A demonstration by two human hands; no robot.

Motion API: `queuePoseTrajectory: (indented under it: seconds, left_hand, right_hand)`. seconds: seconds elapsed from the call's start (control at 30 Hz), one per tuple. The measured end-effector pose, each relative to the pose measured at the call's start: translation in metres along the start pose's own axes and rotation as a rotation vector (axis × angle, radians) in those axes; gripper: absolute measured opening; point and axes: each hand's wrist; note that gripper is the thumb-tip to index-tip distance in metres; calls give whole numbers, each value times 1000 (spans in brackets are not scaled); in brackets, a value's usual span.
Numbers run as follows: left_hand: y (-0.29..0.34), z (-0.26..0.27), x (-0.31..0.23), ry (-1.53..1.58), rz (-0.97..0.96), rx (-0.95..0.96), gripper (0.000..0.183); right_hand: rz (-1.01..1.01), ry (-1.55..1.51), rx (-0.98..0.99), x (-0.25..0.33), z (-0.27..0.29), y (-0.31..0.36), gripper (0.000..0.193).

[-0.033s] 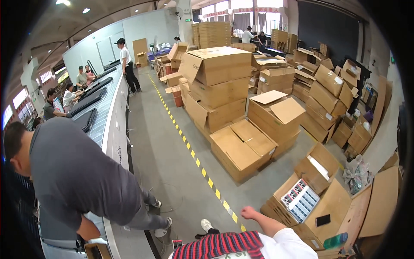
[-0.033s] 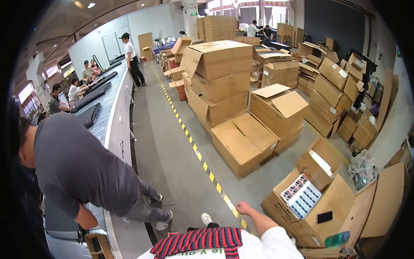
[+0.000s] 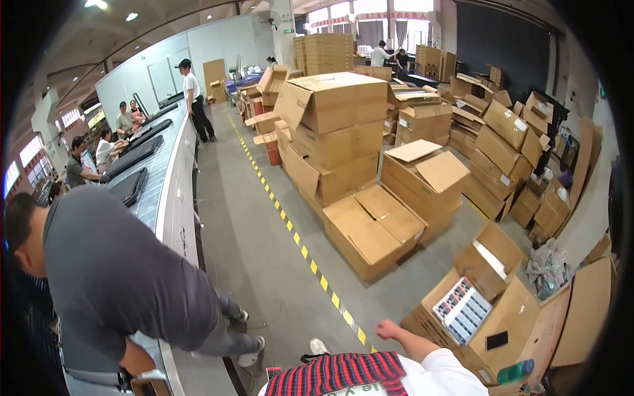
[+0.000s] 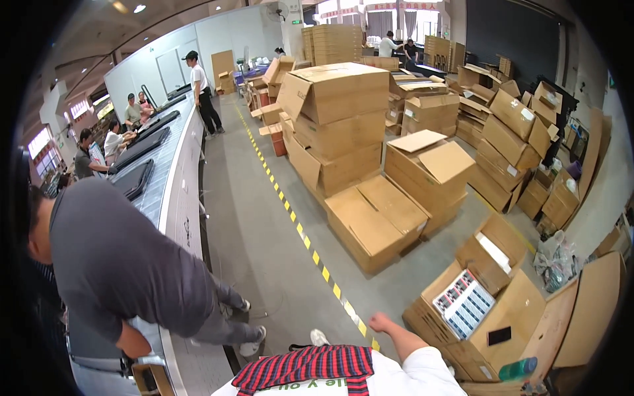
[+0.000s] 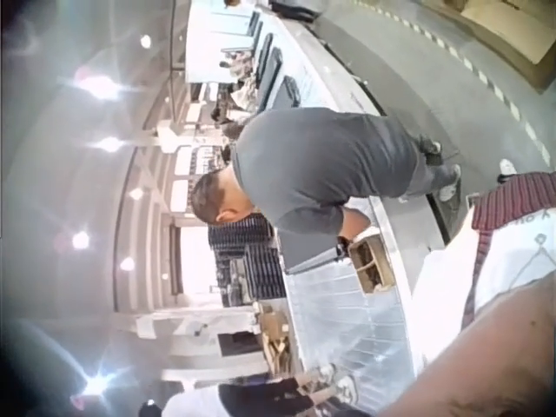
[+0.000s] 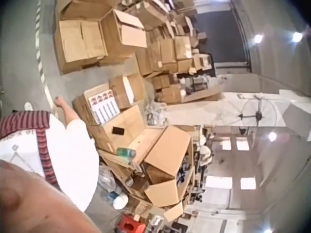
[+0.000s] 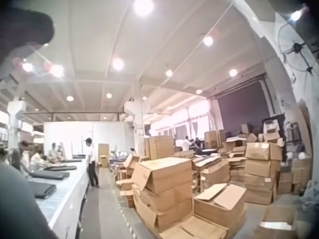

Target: Applying informational and warning labels to treadmills on an assembly line.

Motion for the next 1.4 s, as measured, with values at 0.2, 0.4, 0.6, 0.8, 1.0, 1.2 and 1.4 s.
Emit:
queuePoseTrajectory:
  seconds: [0.2, 0.4, 0.6, 0.8, 1.0, 1.2, 1.4]
  left_hand:
    - [-142, 19, -81, 201, -97, 187, 27]
    - [-271, 46, -223, -273, 25, -124, 24]
    - [-355, 60, -357, -189, 139, -43, 27]
    - [-407, 111, -365, -210, 326, -202, 28]
    - [-475, 130, -310, -202, 449, -334, 29]
    - [-504, 167, -306, 100, 500, -403, 28]
    - [-642, 268, -351, -74, 465, -492, 28]
  right_hand:
    - [223, 547, 193, -109, 22, -13, 21]
    - [-736, -1224, -5, -177, -38, -53, 29]
    - [-71, 1, 92, -210, -2, -247, 28]
    - [-162, -577, -84, 7, 274, -466, 10]
    - [-186, -638, -47, 40, 339, -648, 9]
    - [607, 254, 326, 61, 317, -782, 12]
    - [247, -196, 310, 39, 291, -887, 11]
Point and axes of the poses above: each hand's wrist, its own y-axis away from the middle knuckle, its own z-axis out of the back of the hand, x = y × z, and after that the axes turned 11 degrees about z, right-handed
